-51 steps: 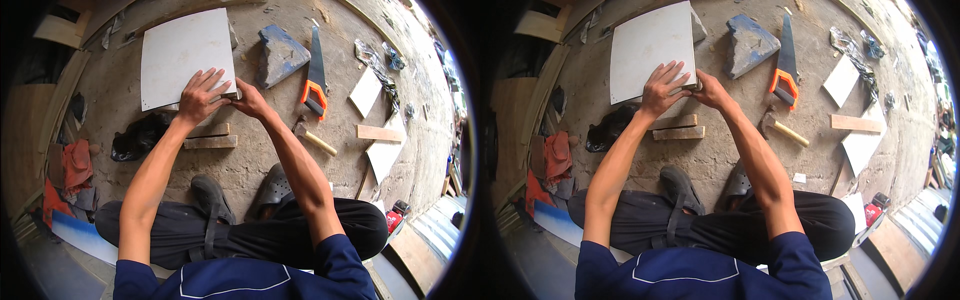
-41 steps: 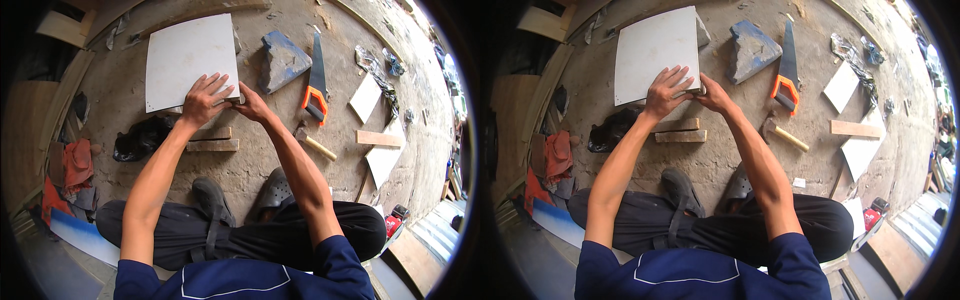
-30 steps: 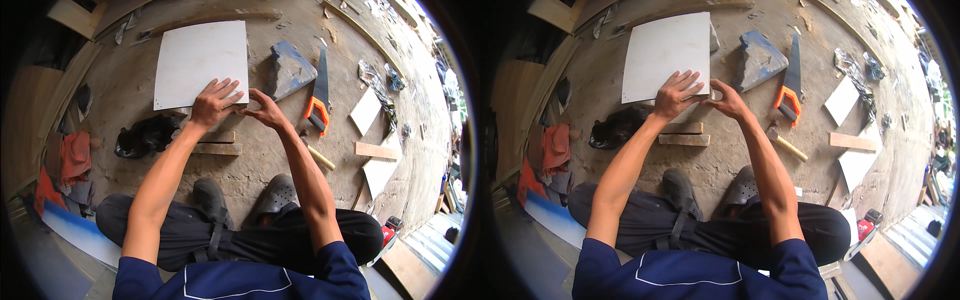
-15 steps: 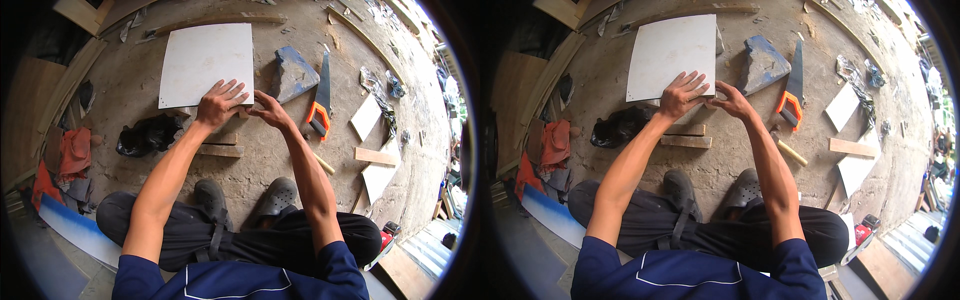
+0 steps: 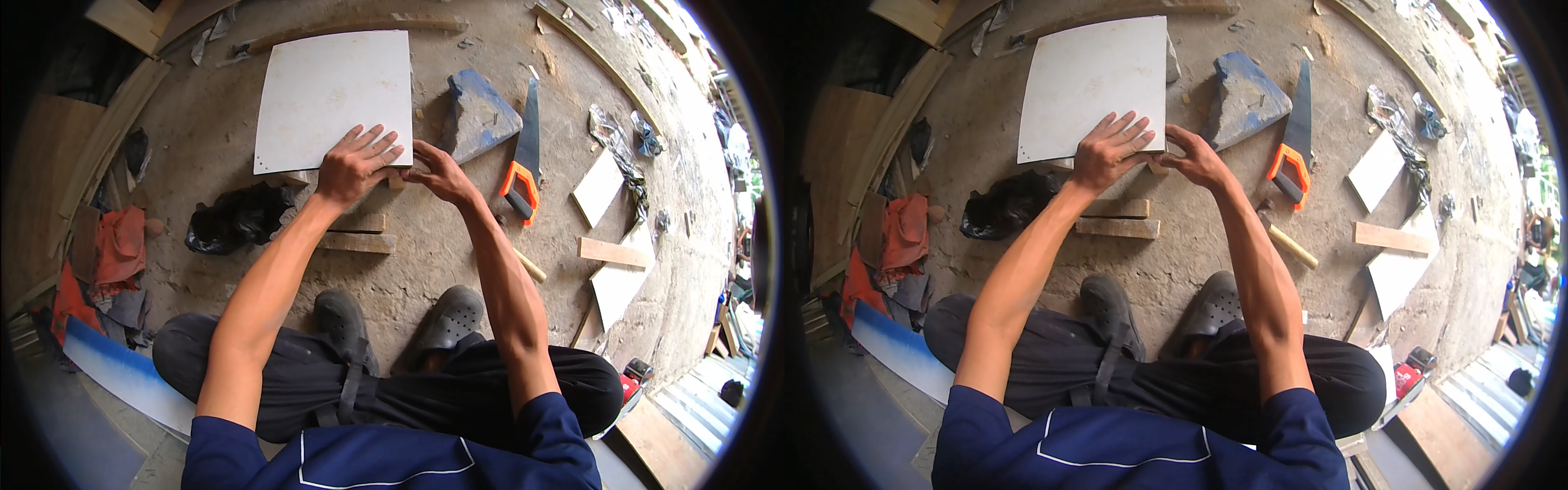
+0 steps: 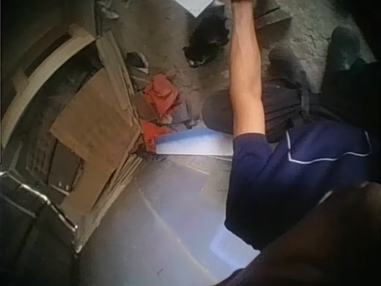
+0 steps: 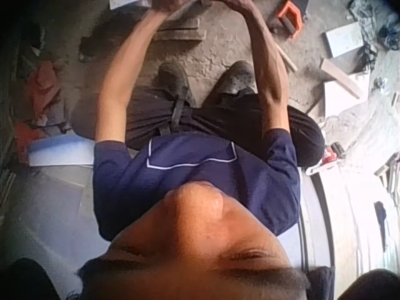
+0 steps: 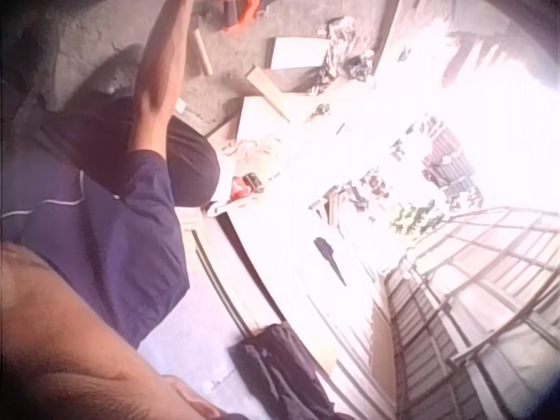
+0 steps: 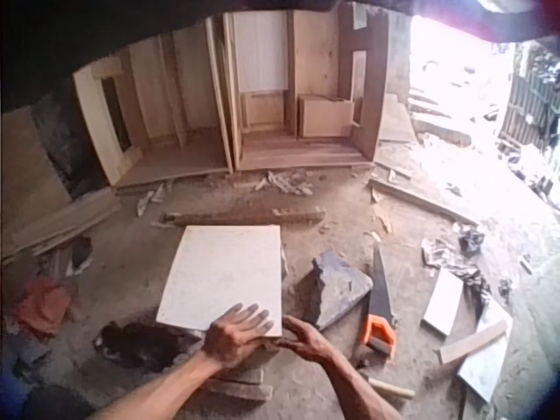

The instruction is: The person sits on the floor and hammers nails into the corners of a white rectangular board resting on wooden blocks. They repeatedly pick up nails, place them on the board, and strike them with a hammer.

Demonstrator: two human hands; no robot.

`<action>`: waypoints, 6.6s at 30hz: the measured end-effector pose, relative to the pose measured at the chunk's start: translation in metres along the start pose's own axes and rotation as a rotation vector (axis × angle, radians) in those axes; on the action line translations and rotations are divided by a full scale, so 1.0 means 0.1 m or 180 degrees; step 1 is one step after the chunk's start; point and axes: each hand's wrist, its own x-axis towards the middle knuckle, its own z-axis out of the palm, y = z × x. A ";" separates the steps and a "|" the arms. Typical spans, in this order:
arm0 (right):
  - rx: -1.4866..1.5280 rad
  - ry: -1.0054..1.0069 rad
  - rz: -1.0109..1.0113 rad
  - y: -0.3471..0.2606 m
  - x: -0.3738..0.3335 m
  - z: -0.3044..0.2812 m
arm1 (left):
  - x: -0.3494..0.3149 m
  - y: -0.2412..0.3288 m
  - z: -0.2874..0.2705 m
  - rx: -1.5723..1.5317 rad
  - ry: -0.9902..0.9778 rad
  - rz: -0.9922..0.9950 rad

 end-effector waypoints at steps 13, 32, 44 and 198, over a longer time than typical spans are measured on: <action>0.0912 0.0318 0.0443 -0.12 -0.11 0.12 | 0.01 -0.01 -0.12 -0.0485 -0.0415 -0.0171; 0.0648 0.0857 0.0630 -0.24 -0.04 0.28 | 0.02 -0.06 -0.08 -0.0544 -0.0415 -0.0179; -0.0492 0.0413 -0.0159 -0.01 -0.08 0.13 | 0.00 -0.07 -0.01 -0.0489 -0.0261 -0.0155; -0.0320 0.0624 -0.0198 0.11 -0.16 0.05 | 0.02 0.94 0.39 -0.4488 0.1948 -0.4600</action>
